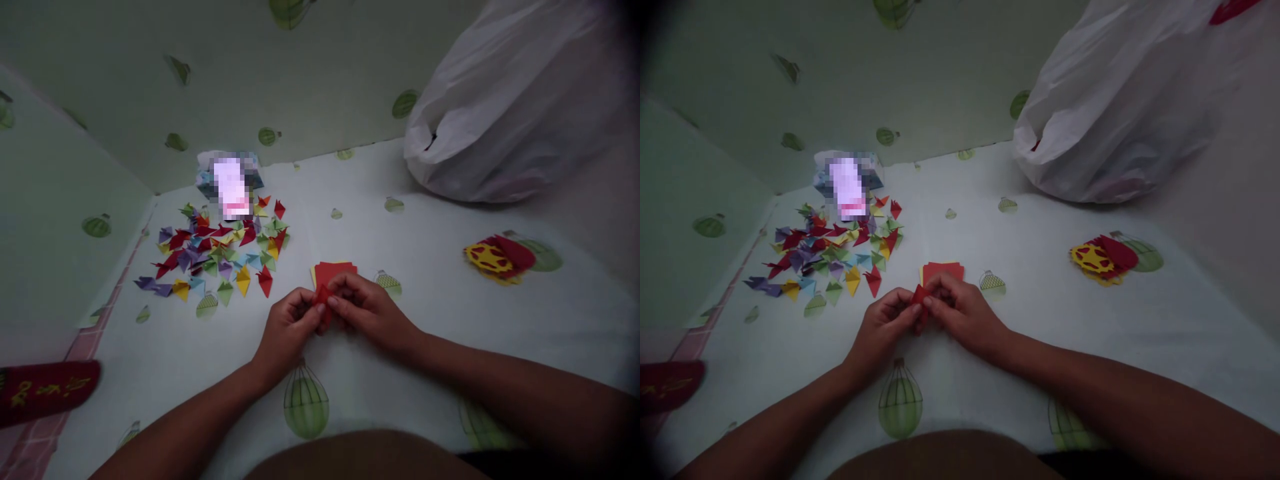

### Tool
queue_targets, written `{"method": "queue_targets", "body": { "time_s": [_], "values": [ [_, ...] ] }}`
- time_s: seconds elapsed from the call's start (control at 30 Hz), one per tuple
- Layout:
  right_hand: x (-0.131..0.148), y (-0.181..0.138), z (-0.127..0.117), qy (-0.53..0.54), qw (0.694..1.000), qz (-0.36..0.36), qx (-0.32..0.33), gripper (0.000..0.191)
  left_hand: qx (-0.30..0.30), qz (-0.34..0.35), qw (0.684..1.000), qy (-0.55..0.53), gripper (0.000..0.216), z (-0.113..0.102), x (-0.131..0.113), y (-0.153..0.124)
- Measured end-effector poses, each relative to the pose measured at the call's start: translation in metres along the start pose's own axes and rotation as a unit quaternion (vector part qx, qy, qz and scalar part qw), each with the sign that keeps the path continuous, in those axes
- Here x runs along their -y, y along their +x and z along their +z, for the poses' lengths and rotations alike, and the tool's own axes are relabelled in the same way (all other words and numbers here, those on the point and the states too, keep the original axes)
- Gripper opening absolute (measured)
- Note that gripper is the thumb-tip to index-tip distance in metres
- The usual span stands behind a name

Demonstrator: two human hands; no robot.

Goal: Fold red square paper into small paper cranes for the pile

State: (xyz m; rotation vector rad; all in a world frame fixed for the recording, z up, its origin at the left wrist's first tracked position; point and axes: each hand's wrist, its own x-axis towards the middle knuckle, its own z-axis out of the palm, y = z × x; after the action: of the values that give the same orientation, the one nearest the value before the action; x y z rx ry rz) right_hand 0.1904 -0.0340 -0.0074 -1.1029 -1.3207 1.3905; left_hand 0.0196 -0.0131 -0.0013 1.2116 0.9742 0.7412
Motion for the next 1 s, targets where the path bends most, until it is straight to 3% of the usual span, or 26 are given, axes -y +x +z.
{"method": "queue_targets", "body": {
  "time_s": [0.13, 0.3, 0.5, 0.6, 0.7, 0.83, 1.0],
  "values": [
    [-0.0004, -0.0002, -0.0026, -0.182, 0.976, -0.101, -0.064, 0.009, -0.001, -0.014, 1.000, 0.023, 0.019, 0.0026, -0.0017, -0.0008],
    [-0.0012, -0.0018, -0.0051, -0.370, 0.899, -0.225, -0.073, 0.016, -0.026, -0.010, 0.997, 0.071, 0.021, 0.0028, 0.0004, -0.0029],
    [0.0006, -0.0051, -0.0054, -0.496, 0.811, -0.301, -0.081, 0.021, -0.054, 0.031, 0.988, 0.143, 0.012, 0.0025, 0.0032, -0.0045],
    [0.0018, -0.0051, -0.0050, -0.526, 0.781, -0.324, -0.091, 0.024, -0.061, 0.028, 0.988, 0.142, 0.013, 0.0030, 0.0030, -0.0048],
    [0.0012, -0.0043, -0.0044, -0.514, 0.789, -0.321, -0.105, 0.023, -0.065, 0.013, 0.989, 0.130, 0.017, 0.0036, 0.0024, -0.0051],
    [-0.0013, -0.0038, -0.0038, -0.439, 0.845, -0.287, -0.103, 0.017, -0.065, 0.013, 0.987, 0.145, 0.018, 0.0034, 0.0026, -0.0050],
    [-0.0038, -0.0042, -0.0032, -0.424, 0.856, -0.286, -0.077, 0.016, -0.061, 0.057, 0.978, 0.193, 0.015, 0.0028, 0.0035, -0.0041]
  ]
}}
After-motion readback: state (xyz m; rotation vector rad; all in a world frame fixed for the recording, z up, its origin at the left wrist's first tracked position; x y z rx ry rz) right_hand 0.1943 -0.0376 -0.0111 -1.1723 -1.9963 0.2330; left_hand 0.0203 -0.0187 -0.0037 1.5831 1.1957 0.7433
